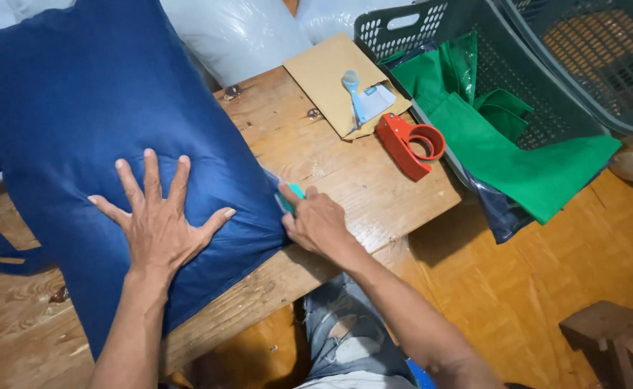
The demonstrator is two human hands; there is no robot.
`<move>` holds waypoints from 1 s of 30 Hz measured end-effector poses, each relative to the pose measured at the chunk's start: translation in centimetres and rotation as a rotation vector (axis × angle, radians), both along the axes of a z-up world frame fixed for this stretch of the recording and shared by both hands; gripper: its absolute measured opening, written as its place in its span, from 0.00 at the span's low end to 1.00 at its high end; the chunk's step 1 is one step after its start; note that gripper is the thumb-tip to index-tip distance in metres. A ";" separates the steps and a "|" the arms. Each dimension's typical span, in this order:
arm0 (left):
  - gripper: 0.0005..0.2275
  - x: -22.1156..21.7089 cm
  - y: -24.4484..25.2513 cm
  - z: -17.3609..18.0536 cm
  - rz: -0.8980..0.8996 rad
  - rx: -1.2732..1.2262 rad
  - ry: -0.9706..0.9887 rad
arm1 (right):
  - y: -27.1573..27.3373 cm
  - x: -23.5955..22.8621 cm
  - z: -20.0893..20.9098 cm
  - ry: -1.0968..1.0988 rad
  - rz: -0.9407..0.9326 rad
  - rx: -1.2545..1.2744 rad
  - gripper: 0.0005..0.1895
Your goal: Cleaning the exterior surface of a blue bag using a small cleaning block on a wooden workbench.
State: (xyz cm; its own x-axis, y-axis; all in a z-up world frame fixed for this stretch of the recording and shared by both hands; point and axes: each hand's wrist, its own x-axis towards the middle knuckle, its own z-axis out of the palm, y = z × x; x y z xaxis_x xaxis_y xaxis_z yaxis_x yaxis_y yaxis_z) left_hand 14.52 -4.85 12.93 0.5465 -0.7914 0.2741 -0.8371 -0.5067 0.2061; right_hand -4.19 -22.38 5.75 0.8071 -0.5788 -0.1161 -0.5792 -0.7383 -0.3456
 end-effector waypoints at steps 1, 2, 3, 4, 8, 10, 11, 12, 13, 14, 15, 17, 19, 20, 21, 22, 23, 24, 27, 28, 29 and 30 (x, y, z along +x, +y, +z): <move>0.46 0.0 -0.1 0.0 -0.001 -0.003 0.000 | -0.3 0.0 2.0 0.000 -0.001 -0.003 0.31; 0.46 0.1 -0.1 0.1 0.009 0.007 0.002 | -0.6 0.1 4.0 0.265 0.042 0.011 0.32; 0.47 -0.1 0.0 -0.1 0.023 0.018 0.011 | -0.9 -0.1 6.0 0.537 0.084 0.025 0.34; 0.47 -0.1 0.0 -0.3 0.026 0.017 0.018 | -0.7 -0.6 5.2 0.543 0.087 0.023 0.34; 0.47 0.3 -0.1 -0.2 0.035 0.045 0.054 | 2.4 0.9 6.8 -0.180 -0.129 0.091 0.30; 0.47 0.1 -0.2 -0.1 0.028 0.058 0.055 | 4.0 1.8 6.7 -0.138 -0.237 0.203 0.36; 0.47 -0.1 0.0 -0.4 0.009 0.023 0.021 | 4.0 1.7 5.1 -0.133 -0.233 0.200 0.34; 0.47 -0.2 0.2 -0.7 -0.011 -0.013 -0.013 | 4.1 1.7 3.4 -0.127 -0.229 0.196 0.33; 0.47 -0.2 0.1 -0.5 -0.010 -0.011 -0.010 | 3.4 0.8 3.0 -0.124 -0.228 0.198 0.33; 0.47 -0.1 0.1 -0.4 -0.007 -0.013 0.003 | 2.8 0.0 2.6 -0.062 -0.222 0.114 0.31; 0.47 -0.1 -0.1 -0.3 -0.004 -0.019 0.017 | 2.1 -0.9 2.2 0.000 -0.215 0.027 0.29; 0.47 0.1 0.1 -0.5 0.002 -0.025 0.021 | 0.5 -2.8 0.7 0.077 -0.202 -0.098 0.28; 0.47 0.0 0.3 -0.5 0.008 -0.030 0.027 | 0.1 -4.7 1.2 0.155 -0.187 -0.223 0.27; 0.47 -0.1 0.3 -0.6 0.002 -0.023 0.030 | 0.4 -5.5 2.5 0.015 -0.208 -0.172 0.31; 0.47 -0.1 0.1 -0.4 -0.001 -0.020 0.029 | 0.5 -6.1 3.9 -0.130 -0.226 -0.123 0.36; 0.47 0.1 0.0 -0.3 0.004 -0.023 0.030 | 2.0 -5.8 3.0 -0.130 -0.222 -0.126 0.36; 0.47 0.1 0.0 -0.3 -0.005 -0.026 0.041 | 3.6 -5.7 2.0 -0.306 -0.089 -0.099 0.20; 0.48 0.2 -0.1 -0.3 -0.013 -0.029 0.052 | 5.3 -5.6 1.1 -0.482 0.045 -0.071 0.05; 0.48 0.3 0.0 -0.6 -0.005 -0.015 0.050 | 8.1 -5.7 2.7 -0.307 0.341 -0.284 0.23; 0.48 0.1 0.2 -0.6 -0.007 -0.012 0.050 | 7.3 -5.9 1.5 -0.307 0.339 -0.282 0.23; 0.47 0.1 0.2 -0.5 -0.003 -0.008 0.047 | 6.2 -6.0 0.4 -0.262 0.256 -0.282 0.20; 0.47 0.1 0.2 -0.5 0.002 -0.003 0.045 | 5.2 -5.9 -0.8 -0.216 0.173 -0.282 0.17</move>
State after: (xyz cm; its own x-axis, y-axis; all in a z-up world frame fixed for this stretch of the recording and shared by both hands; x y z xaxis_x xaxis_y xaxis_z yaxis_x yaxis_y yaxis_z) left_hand 14.63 -4.63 12.44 0.5599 -0.7895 0.2515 -0.8260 -0.5077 0.2449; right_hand -10.13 -17.20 4.98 0.8839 -0.4169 0.2117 -0.3739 -0.9021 -0.2154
